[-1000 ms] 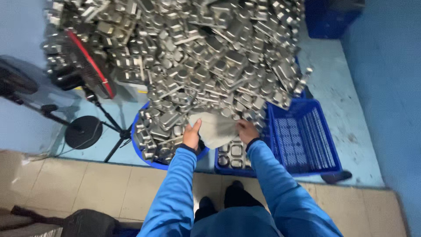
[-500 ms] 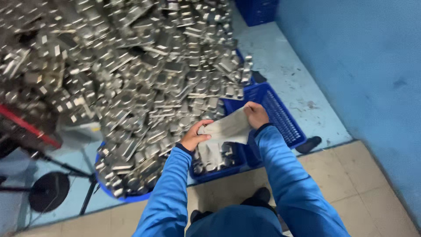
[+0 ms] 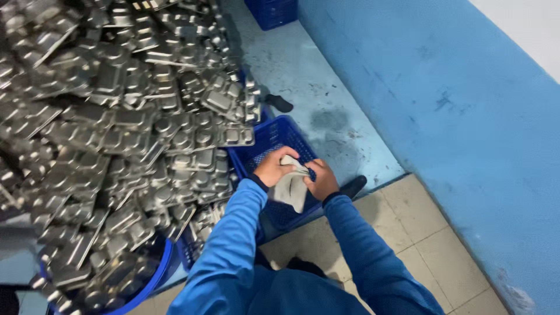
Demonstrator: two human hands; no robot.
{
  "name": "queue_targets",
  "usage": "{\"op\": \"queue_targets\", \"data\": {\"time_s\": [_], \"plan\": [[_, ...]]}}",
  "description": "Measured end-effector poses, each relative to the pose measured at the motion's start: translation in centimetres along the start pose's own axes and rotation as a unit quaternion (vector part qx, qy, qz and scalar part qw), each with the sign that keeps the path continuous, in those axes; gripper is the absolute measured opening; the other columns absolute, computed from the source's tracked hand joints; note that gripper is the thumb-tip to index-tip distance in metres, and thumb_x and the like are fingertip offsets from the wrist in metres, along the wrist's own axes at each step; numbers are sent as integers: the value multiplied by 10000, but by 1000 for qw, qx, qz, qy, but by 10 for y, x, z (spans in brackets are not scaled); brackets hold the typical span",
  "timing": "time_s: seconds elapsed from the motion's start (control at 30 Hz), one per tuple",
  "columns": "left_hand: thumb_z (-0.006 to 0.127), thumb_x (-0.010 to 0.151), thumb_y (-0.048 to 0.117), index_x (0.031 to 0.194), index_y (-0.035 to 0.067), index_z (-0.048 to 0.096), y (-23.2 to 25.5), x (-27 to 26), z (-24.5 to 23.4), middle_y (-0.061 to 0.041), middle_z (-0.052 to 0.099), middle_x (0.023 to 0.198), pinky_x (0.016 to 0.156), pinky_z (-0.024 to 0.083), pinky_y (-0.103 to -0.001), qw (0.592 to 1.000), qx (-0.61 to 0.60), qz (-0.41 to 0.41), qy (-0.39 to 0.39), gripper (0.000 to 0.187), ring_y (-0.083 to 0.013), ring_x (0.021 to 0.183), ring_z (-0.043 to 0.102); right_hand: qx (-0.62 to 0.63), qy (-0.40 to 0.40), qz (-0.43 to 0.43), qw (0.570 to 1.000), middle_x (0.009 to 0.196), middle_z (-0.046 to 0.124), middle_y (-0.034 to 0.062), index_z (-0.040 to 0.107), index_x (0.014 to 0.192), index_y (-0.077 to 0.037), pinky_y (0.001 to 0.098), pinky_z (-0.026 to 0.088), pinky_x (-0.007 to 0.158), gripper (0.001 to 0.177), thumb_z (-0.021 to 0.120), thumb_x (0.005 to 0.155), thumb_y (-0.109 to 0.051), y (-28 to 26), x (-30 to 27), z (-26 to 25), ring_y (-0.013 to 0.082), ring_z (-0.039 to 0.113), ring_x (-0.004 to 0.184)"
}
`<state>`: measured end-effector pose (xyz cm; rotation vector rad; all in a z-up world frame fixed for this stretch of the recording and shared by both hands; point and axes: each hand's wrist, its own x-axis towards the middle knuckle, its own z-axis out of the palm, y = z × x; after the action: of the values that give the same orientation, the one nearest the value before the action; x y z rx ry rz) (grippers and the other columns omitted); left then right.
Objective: The person repeatedly picks up stainless steel compartment trays from a large pile, wipes them with a cloth, and places them into a blue basket. The process is continuous and repetitive throughout the clip.
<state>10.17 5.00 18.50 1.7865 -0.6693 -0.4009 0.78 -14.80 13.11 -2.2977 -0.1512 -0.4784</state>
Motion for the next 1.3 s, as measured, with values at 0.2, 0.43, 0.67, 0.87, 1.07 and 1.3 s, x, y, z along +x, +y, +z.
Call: {"op": "queue_targets", "data": {"time_s": [0.2,0.43,0.67,0.87,1.07,1.3], "plan": [[734,781,127,1206,145,670,5,77,-40,-69,691,1170,976,501,-340,985,-156,58,51,430,-204,1128,626,346,-146,123,919,1218,689,143,670,1163,-5,366,483,1082,353,719,914,-251,105,37,-69,244,647,1212],[780,879,194,1221,10,736,-132,114,78,-114,742,1157,834,535,-399,911,-317,-262,3,391,-226,925,664,483,-98,426,759,1293,681,121,593,1369,-41,415,517,1024,517,665,864,-127,206,57,-45,261,658,1155],[697,816,97,1126,-48,720,-141,171,116,-180,763,1057,827,601,-441,829,-474,-288,73,343,-314,938,751,662,-78,399,630,1302,662,176,588,1335,20,483,493,1036,512,565,966,-333,303,86,-120,348,619,1205],[711,817,51,1131,-72,701,-133,211,123,-200,735,992,767,593,-491,825,-506,-210,137,336,-352,864,713,753,-133,325,556,1351,631,218,578,1360,51,459,473,1035,851,486,904,-661,341,155,-149,363,614,1210],[746,835,102,1139,-28,704,-138,230,169,-144,741,1034,799,572,-415,802,-470,-207,305,333,-294,919,721,534,-204,406,713,1233,670,177,594,1303,29,469,512,990,431,693,949,-196,408,227,-162,319,646,1131],[776,777,67,1222,32,666,-137,226,200,-106,750,1096,896,545,-401,785,-382,-202,444,460,-250,1004,696,472,-229,411,745,1143,723,131,656,1217,-5,416,568,890,318,632,993,-230,450,299,-166,263,718,1003]]}}
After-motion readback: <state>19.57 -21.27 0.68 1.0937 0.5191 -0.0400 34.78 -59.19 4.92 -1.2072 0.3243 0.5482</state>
